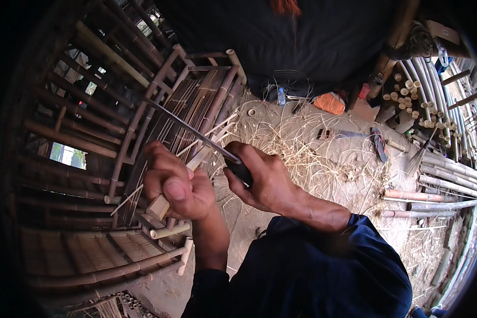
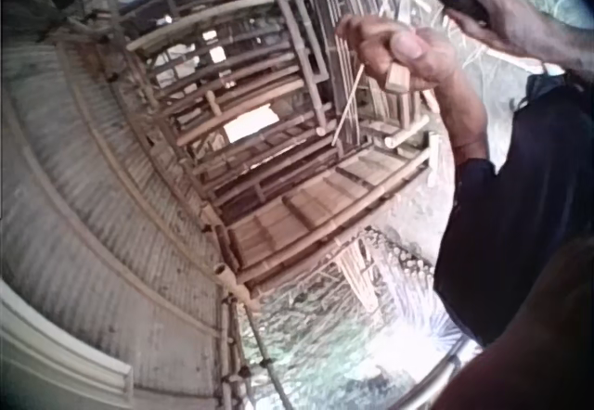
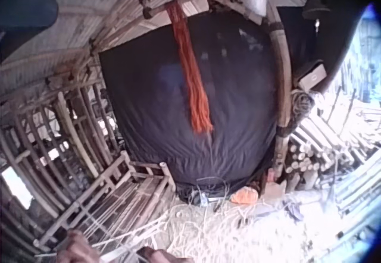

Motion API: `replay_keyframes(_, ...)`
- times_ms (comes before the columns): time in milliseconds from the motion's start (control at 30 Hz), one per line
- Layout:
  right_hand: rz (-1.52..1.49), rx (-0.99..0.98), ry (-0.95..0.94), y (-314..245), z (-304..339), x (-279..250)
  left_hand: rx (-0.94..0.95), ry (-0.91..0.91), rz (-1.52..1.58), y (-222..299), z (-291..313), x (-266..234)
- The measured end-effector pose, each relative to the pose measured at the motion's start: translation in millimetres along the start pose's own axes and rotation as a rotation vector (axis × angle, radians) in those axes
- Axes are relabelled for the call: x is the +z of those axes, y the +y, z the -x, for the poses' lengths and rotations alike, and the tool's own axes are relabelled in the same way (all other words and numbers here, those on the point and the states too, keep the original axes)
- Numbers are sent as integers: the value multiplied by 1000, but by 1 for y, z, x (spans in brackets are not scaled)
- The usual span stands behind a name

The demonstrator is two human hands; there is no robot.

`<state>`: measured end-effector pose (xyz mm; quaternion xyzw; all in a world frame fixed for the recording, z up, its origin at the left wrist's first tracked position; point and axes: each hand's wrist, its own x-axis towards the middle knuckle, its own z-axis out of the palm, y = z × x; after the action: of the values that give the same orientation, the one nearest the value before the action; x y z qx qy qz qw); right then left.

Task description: The person uses a machete to split long bamboo poles into thin strips. They repeatedly strike the bamboo against a frame to separate the strips, then place the finished strips onto a bamboo rack.

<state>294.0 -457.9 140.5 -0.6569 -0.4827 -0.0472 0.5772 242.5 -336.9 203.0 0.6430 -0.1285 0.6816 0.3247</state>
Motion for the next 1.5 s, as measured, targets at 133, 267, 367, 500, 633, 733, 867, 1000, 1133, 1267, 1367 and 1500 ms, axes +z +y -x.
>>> replay_keyframes(133,265,42,-138,25,8,14,40,-61,-61,2,-3,5)
replay_keyframes(267,209,130,-199,28,8,13,55,-5,-146,3,2,5)
replay_keyframes(367,109,98,-161,15,7,8,108,-18,-184,-2,-3,2)
replay_keyframes(500,351,173,-297,30,2,20,127,-3,-204,-2,-3,5)
replay_keyframes(633,294,159,-204,42,13,20,141,7,-194,-2,0,8)
replay_keyframes(733,239,19,-173,10,15,9,121,30,-226,-1,4,3)
replay_keyframes(867,270,-45,-175,24,24,11,132,-8,-214,4,0,-3)
replay_keyframes(1000,-163,323,-112,91,55,31,209,-11,-159,-1,3,-26)
replay_keyframes(1133,-747,993,-198,164,83,41,38,326,-256,22,-25,-95)
replay_keyframes(1267,-896,1205,-116,214,115,86,-153,513,-119,119,-83,-279)
replay_keyframes(1367,-1012,1279,-111,231,111,132,-220,529,62,210,-97,-393)
replay_keyframes(1500,-1122,1329,-38,239,78,203,-35,915,17,300,-56,-537)
